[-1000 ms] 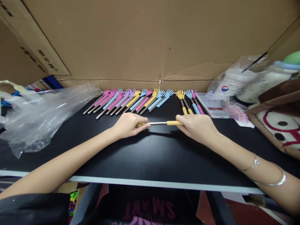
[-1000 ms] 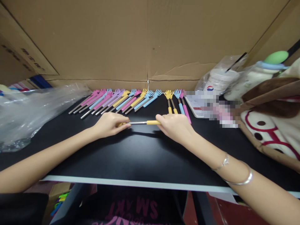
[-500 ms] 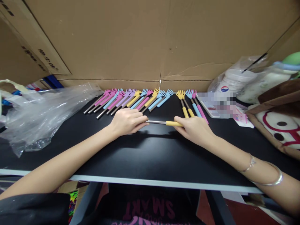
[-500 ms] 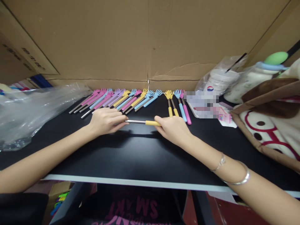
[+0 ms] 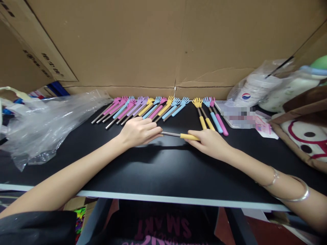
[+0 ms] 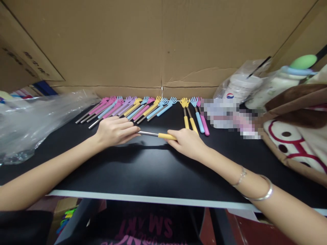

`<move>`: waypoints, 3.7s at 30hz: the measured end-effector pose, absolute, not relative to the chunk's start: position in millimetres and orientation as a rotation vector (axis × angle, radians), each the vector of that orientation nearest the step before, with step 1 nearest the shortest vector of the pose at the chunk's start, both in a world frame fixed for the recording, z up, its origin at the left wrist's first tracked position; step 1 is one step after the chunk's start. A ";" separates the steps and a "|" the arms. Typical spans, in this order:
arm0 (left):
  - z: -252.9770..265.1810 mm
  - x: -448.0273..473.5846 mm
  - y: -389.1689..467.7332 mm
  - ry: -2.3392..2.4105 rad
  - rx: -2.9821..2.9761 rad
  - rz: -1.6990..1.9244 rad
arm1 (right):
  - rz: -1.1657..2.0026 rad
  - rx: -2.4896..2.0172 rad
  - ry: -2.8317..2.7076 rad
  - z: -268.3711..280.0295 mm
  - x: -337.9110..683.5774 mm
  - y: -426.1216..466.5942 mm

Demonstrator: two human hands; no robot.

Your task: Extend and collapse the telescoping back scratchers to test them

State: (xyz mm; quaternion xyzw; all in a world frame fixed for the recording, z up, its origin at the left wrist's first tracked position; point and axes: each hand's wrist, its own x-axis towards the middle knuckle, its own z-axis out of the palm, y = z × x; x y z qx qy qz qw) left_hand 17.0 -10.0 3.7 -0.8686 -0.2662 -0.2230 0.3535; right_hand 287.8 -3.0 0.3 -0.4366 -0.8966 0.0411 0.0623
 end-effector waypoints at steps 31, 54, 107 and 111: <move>-9.2 28.3 -14.2 -1.227 -2.811 -0.531 | -0.828 -1.085 -2.562 2.5 295.4 -4.0; 1.0 28.3 -14.9 -0.782 -2.226 -0.580 | -0.394 -1.346 -2.651 -8.6 290.0 -2.5; -7.3 16.4 -2.4 -0.952 -2.310 -0.530 | -0.387 -1.425 -2.633 -2.1 299.3 10.1; -3.5 16.9 -3.7 -0.911 -2.217 -0.554 | -0.237 -1.418 -2.642 -3.7 298.7 10.5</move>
